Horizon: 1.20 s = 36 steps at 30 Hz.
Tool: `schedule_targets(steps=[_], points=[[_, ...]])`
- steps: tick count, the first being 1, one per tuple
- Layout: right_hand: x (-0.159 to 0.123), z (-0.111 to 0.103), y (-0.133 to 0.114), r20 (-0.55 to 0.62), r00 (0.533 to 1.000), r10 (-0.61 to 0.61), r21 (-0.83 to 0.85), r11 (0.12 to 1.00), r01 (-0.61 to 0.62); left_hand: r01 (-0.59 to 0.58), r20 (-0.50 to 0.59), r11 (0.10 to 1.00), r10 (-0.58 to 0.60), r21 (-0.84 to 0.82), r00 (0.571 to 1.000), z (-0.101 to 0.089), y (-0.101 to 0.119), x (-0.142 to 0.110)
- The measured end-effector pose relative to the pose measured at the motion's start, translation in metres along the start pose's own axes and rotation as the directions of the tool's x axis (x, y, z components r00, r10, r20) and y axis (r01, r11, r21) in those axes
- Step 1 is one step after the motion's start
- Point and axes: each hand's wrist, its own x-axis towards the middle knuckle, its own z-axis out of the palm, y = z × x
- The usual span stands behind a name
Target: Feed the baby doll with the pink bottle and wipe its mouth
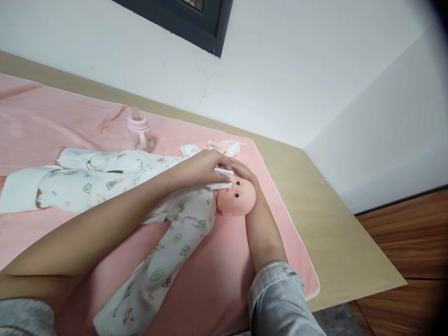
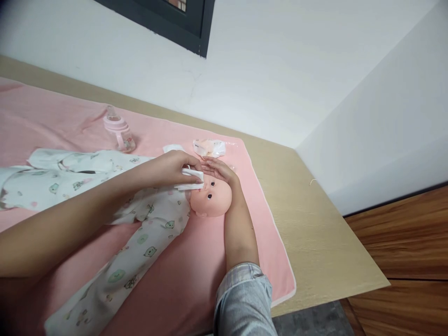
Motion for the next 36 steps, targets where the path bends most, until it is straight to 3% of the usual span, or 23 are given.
schedule_targets(steps=[3, 5, 9, 26, 31, 36], points=[[0.012, -0.010, 0.010, 0.069, 0.997, 0.044, 0.154, 0.987, -0.054, 0.086, 0.090, 0.996, -0.082, -0.038, 0.993, 0.001, 0.003, -0.002], [0.019, -0.016, 0.015, 0.085, 0.995, 0.048, 0.168, 0.984, -0.062, 0.126, 0.140, 0.991, -0.118, -0.045, 0.983, 0.003, 0.005, -0.002], [0.021, -0.018, 0.016, 0.108, 0.994, 0.034, 0.184, 0.981, -0.053, 0.121, 0.142, 0.992, -0.113, -0.043, 0.983, 0.005, 0.006, -0.003], [0.002, -0.003, 0.000, 0.070, 0.997, 0.024, 0.157, 0.987, -0.035, -0.004, -0.041, 0.995, 0.008, 0.099, 0.999, 0.009, -0.002, 0.002], [0.001, 0.000, -0.001, 0.059, 0.998, 0.037, 0.162, 0.986, -0.046, -0.002, -0.065, 0.991, 0.011, 0.132, 0.998, 0.007, -0.002, 0.002], [0.009, -0.010, 0.003, 0.089, 0.996, 0.013, 0.187, 0.982, -0.030, 0.069, -0.136, 0.988, -0.050, 0.139, 0.990, -0.008, -0.005, -0.001]])
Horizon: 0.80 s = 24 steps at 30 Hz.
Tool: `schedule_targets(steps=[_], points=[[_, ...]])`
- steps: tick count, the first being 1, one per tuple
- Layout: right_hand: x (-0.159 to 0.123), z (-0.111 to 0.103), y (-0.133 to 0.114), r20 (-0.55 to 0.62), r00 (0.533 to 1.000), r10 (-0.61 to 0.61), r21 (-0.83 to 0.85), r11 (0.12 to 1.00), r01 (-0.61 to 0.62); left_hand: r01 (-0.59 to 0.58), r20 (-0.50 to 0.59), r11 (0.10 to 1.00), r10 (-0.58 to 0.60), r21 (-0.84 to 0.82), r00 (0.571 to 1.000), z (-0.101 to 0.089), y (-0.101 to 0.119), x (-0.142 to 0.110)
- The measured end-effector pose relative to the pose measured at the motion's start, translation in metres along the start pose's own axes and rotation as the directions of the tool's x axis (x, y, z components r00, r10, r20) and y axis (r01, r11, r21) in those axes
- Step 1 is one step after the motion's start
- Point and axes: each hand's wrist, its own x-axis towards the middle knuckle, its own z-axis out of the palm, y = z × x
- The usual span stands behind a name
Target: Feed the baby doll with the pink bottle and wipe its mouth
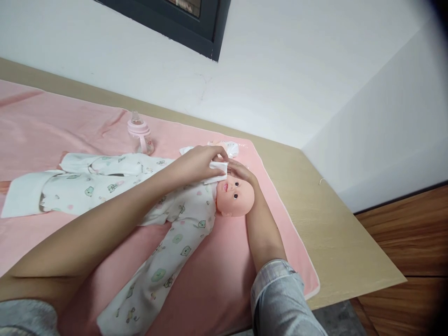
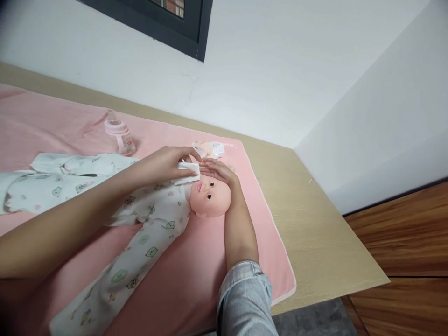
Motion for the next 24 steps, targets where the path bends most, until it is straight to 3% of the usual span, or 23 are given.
schedule_targets(steps=[5, 9, 11, 15, 24], points=[[-0.010, 0.002, -0.038, 0.149, 0.980, -0.132, -0.151, 0.976, 0.155, 0.095, -0.052, 0.995, -0.094, 0.027, 0.994, -0.025, -0.008, -0.002], [-0.037, 0.035, -0.082, 0.341, 0.909, -0.240, -0.322, 0.879, 0.353, 0.159, -0.066, 0.987, -0.156, 0.034, 0.986, -0.038, -0.014, -0.003], [-0.049, 0.053, -0.096, 0.382, 0.890, -0.250, -0.417, 0.813, 0.407, 0.161, -0.058, 0.987, -0.160, 0.015, 0.985, -0.040, -0.018, -0.003], [-0.061, 0.074, -0.106, 0.369, 0.899, -0.237, -0.559, 0.716, 0.418, 0.122, -0.048, 0.992, -0.121, 0.010, 0.991, -0.038, -0.025, -0.002], [-0.059, 0.089, -0.101, 0.312, 0.896, -0.316, -0.585, 0.679, 0.444, 0.110, -0.013, 0.994, -0.110, -0.011, 0.994, -0.043, -0.031, -0.004]])
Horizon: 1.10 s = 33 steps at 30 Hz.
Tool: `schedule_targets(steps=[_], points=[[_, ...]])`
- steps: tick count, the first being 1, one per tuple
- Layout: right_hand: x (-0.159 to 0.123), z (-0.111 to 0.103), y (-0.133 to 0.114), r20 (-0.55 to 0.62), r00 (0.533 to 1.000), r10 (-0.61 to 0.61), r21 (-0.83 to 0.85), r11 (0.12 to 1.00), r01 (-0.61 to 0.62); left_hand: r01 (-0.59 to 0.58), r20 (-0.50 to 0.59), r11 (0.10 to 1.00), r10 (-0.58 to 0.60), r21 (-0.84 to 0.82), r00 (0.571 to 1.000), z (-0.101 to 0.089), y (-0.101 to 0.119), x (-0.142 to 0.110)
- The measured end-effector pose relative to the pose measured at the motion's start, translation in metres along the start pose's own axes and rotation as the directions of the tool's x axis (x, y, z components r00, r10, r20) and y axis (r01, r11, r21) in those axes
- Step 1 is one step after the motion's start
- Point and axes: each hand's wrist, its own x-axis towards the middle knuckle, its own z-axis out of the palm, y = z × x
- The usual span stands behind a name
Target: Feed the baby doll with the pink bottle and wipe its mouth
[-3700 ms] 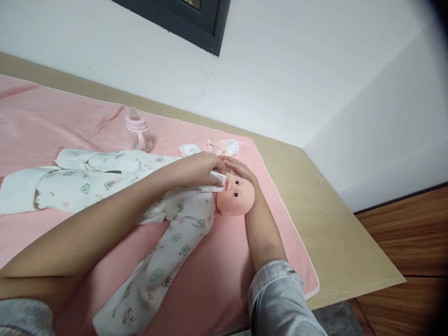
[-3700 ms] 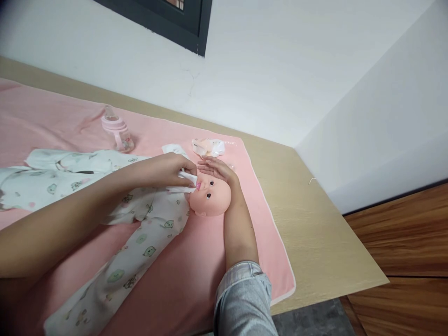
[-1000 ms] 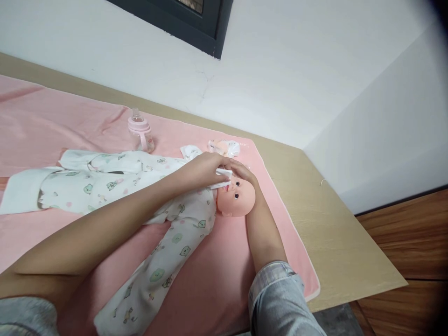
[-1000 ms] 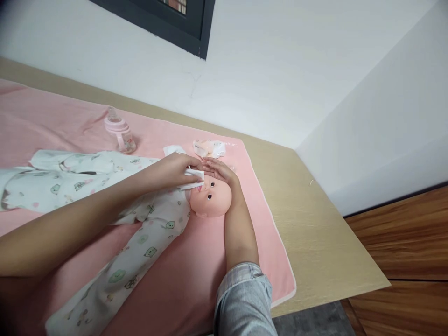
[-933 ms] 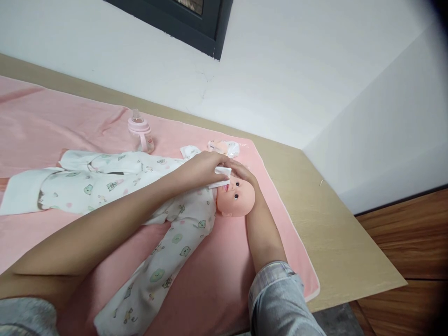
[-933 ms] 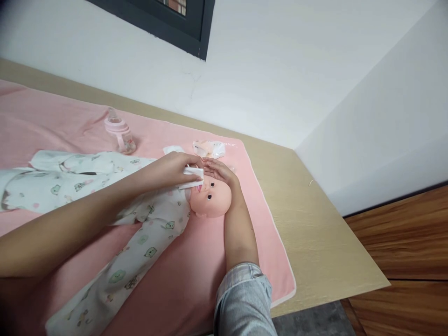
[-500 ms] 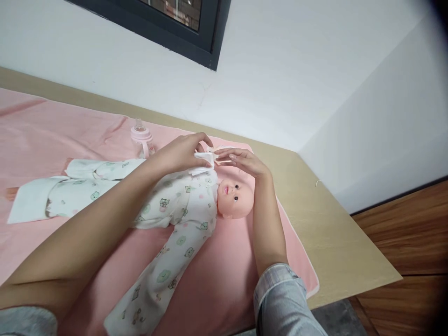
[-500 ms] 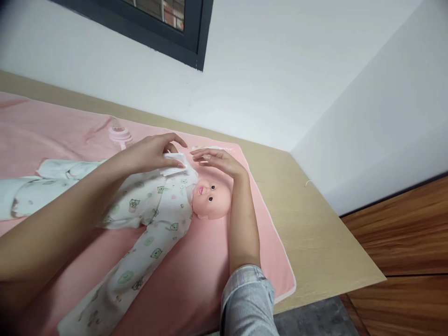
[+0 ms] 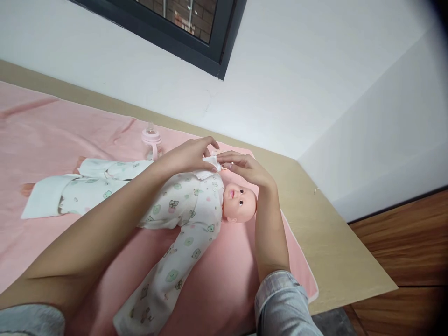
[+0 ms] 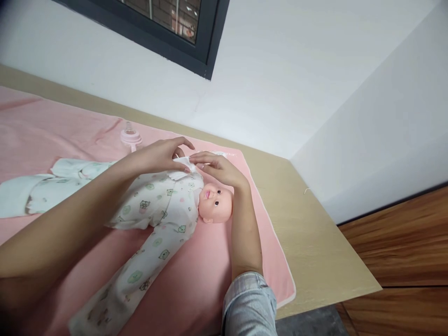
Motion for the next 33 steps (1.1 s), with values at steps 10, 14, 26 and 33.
schedule_targets(steps=[10, 14, 26, 33], points=[[0.000, -0.035, 0.070, -0.547, 0.807, 0.224, 0.040, 0.969, -0.242, 0.095, -0.142, 0.984, -0.117, -0.152, 0.983, -0.041, -0.011, -0.014], [-0.001, -0.042, 0.098, -0.605, 0.720, 0.340, 0.026, 0.912, -0.409, 0.096, -0.200, 0.970, -0.142, -0.226, 0.970, -0.057, -0.019, -0.022], [0.005, -0.027, 0.136, -0.414, 0.834, 0.365, 0.224, 0.929, -0.295, 0.207, -0.345, 0.945, -0.289, -0.255, 0.893, -0.083, -0.034, -0.041], [0.002, -0.014, 0.144, -0.220, 0.861, 0.458, 0.526, 0.799, -0.291, 0.215, -0.340, 0.938, -0.303, -0.273, 0.890, -0.082, -0.041, -0.038]])
